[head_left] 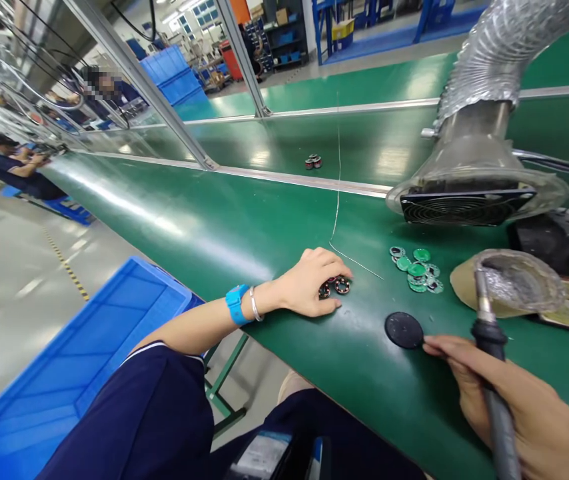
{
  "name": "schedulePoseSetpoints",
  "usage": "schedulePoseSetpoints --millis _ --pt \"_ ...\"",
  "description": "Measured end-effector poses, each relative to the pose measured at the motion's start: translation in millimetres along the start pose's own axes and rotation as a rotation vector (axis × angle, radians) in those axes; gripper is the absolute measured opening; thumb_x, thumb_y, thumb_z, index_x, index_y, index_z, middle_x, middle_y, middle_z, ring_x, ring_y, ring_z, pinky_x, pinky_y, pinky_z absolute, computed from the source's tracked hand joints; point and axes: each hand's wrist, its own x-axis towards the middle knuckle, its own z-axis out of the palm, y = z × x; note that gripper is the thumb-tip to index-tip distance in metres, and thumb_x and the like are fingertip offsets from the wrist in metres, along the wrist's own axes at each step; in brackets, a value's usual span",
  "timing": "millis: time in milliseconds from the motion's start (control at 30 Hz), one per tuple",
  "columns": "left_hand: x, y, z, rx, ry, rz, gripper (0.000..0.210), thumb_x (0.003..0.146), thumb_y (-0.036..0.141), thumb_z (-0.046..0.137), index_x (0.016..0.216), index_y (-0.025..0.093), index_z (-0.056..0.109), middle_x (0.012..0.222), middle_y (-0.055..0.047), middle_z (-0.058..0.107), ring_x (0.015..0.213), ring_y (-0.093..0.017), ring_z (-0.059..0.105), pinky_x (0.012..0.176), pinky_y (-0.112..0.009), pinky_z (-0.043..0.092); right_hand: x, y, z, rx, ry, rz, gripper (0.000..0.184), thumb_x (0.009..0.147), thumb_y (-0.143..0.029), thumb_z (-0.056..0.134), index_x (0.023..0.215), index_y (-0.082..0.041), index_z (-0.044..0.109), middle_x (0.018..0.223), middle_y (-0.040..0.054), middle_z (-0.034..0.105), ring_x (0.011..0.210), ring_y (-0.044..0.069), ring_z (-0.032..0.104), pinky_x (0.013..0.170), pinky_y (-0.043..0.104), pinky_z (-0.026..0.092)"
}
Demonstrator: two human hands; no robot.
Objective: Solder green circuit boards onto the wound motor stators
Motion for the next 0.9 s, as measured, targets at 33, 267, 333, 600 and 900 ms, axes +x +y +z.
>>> schedulePoseSetpoints --millis 33,267,333,600,900 --pt "2 3 -2.6 0.036 -0.016 -0.011 0.041 0.078 0.031 0.062 0.117 0.02 0.06 0.115 -0.008 0.064 0.109 -0.026 0.053 0.094 -0.041 0.036 5 -3 2 -0.002 -0.013 -0.057 0.013 0.092 -0.027 0.057 0.097 -0.025 0.069 0.091 -0.0031 0.076 0.07 0.013 0.073 0.067 0.018 0.059" --pt "18 13 -15.9 0.17 -0.189 0.152 0.024 0.093 0.024 0.056 0.115 0.022 0.064 0.105 -0.005 0.069 0.102 -0.021 0.056 0.087 -0.037 0.03 10 -13 6 -0.032 0.05 -0.153 0.029 0.082 -0.013 0.069 0.107 -0.023 0.061 0.105 0.0007 0.074 0.081 0.016 0.074 0.08 0.028 0.061" --pt "23 18 -11.3 0.214 -0.168 0.113 0.026 0.095 0.04 0.058 0.108 0.02 0.067 0.097 -0.005 0.069 0.096 -0.021 0.056 0.084 -0.036 0.03 8 -13 8 -0.027 0.047 -0.133 0.03 0.083 -0.012 0.067 0.11 -0.022 0.059 0.107 0.0028 0.073 0.087 0.018 0.073 0.081 0.03 0.061" --pt "31 37 5.3 0.128 -0.18 0.1 0.031 0.09 0.04 0.064 0.11 0.017 0.067 0.098 -0.006 0.067 0.088 -0.02 0.058 0.081 -0.034 0.039 8 -12 9 -0.031 0.024 -0.09 0.03 0.084 -0.01 0.065 0.111 -0.02 0.057 0.113 0.0055 0.071 0.092 0.017 0.072 0.08 0.031 0.059" --pt "44 70 44.2 -0.051 0.015 0.216 0.031 0.094 0.04 0.06 0.103 0.011 0.068 0.085 -0.006 0.065 0.078 -0.017 0.057 0.078 -0.029 0.049 9 -13 7 -0.064 0.035 -0.047 0.027 0.087 -0.015 0.061 0.113 -0.018 0.054 0.11 0.0089 0.072 0.085 0.018 0.073 0.07 0.027 0.06"
